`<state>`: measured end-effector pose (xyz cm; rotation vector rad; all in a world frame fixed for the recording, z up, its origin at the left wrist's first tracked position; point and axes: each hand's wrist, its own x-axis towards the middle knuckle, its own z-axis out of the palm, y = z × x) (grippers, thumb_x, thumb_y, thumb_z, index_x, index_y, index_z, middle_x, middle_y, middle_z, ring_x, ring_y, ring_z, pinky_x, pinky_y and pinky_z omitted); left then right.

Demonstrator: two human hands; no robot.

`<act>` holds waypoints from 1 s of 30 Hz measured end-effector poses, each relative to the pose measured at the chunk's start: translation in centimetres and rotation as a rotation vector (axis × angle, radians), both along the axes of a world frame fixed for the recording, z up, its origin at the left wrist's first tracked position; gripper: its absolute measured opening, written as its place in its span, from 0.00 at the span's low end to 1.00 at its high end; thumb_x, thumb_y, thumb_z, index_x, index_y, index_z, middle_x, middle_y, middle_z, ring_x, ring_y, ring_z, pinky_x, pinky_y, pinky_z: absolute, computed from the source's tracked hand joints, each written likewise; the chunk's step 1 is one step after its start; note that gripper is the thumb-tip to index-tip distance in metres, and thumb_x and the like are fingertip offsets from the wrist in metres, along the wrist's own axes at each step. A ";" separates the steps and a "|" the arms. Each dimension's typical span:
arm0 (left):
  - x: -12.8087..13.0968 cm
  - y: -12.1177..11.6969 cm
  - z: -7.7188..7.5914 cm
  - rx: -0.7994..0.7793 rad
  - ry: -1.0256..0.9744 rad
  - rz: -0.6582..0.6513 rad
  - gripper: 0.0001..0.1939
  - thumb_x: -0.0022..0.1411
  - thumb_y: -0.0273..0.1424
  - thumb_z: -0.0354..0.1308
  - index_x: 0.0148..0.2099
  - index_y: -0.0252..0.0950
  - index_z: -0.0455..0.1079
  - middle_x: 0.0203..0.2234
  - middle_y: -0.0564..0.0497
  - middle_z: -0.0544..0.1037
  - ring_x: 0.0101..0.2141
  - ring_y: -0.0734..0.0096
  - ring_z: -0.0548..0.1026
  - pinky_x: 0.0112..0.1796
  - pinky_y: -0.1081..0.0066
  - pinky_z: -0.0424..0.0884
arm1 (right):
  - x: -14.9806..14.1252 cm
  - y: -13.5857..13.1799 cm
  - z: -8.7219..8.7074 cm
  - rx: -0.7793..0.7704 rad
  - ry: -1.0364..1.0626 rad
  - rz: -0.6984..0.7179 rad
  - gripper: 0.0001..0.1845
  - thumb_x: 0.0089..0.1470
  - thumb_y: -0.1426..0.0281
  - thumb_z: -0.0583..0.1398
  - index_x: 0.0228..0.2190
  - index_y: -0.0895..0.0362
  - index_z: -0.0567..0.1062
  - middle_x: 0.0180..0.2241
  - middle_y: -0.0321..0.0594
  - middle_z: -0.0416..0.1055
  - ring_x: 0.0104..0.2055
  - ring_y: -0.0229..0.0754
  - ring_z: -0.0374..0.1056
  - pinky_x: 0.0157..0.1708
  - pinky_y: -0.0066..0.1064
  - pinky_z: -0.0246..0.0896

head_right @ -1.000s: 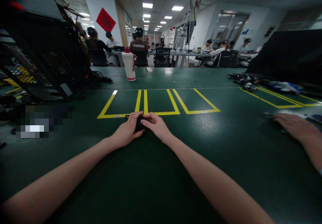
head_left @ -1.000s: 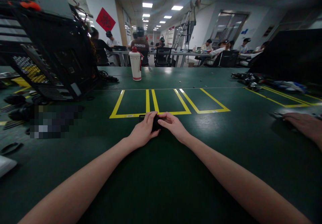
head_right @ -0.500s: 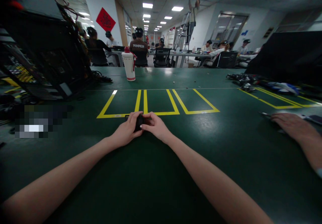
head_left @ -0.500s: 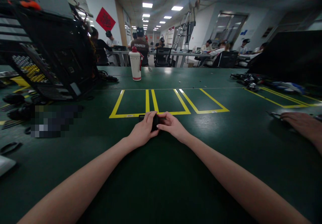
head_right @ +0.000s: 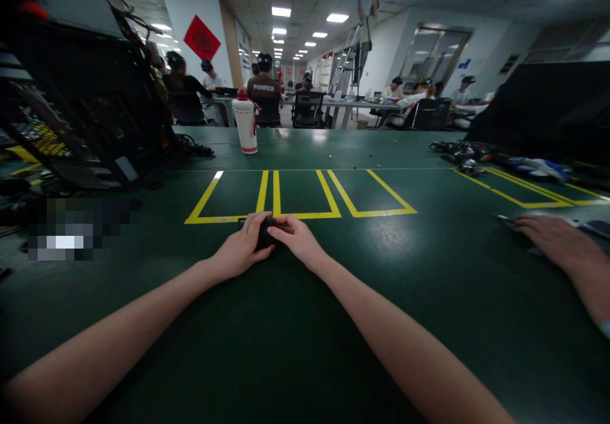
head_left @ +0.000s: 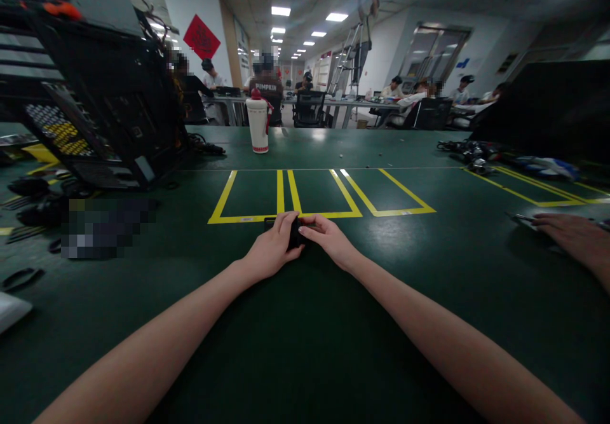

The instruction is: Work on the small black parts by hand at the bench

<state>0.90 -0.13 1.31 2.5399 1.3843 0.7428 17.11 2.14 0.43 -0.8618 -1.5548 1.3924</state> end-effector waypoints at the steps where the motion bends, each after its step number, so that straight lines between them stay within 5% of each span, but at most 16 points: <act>1: 0.0 0.0 0.0 0.001 -0.001 -0.001 0.31 0.55 0.34 0.51 0.56 0.38 0.39 0.51 0.43 0.54 0.42 0.59 0.68 0.36 0.62 0.70 | 0.0 0.0 0.0 -0.004 0.016 0.022 0.14 0.45 0.69 0.59 0.37 0.55 0.67 0.39 0.38 0.66 0.44 0.39 0.63 0.47 0.37 0.57; 20: 0.1 -0.1 0.3 -0.033 0.006 0.000 0.30 0.55 0.35 0.50 0.56 0.40 0.38 0.51 0.44 0.54 0.42 0.60 0.68 0.36 0.61 0.70 | -0.1 -0.2 0.1 0.011 0.005 -0.044 0.15 0.45 0.68 0.58 0.38 0.54 0.67 0.41 0.37 0.66 0.45 0.39 0.62 0.48 0.37 0.55; 30: 0.1 0.0 0.1 -0.026 0.006 0.008 0.31 0.54 0.34 0.51 0.56 0.40 0.38 0.51 0.43 0.54 0.40 0.61 0.69 0.35 0.61 0.70 | 0.1 -0.6 0.2 -0.008 0.066 0.059 0.17 0.41 0.72 0.61 0.37 0.53 0.66 0.42 0.36 0.65 0.45 0.40 0.63 0.46 0.37 0.58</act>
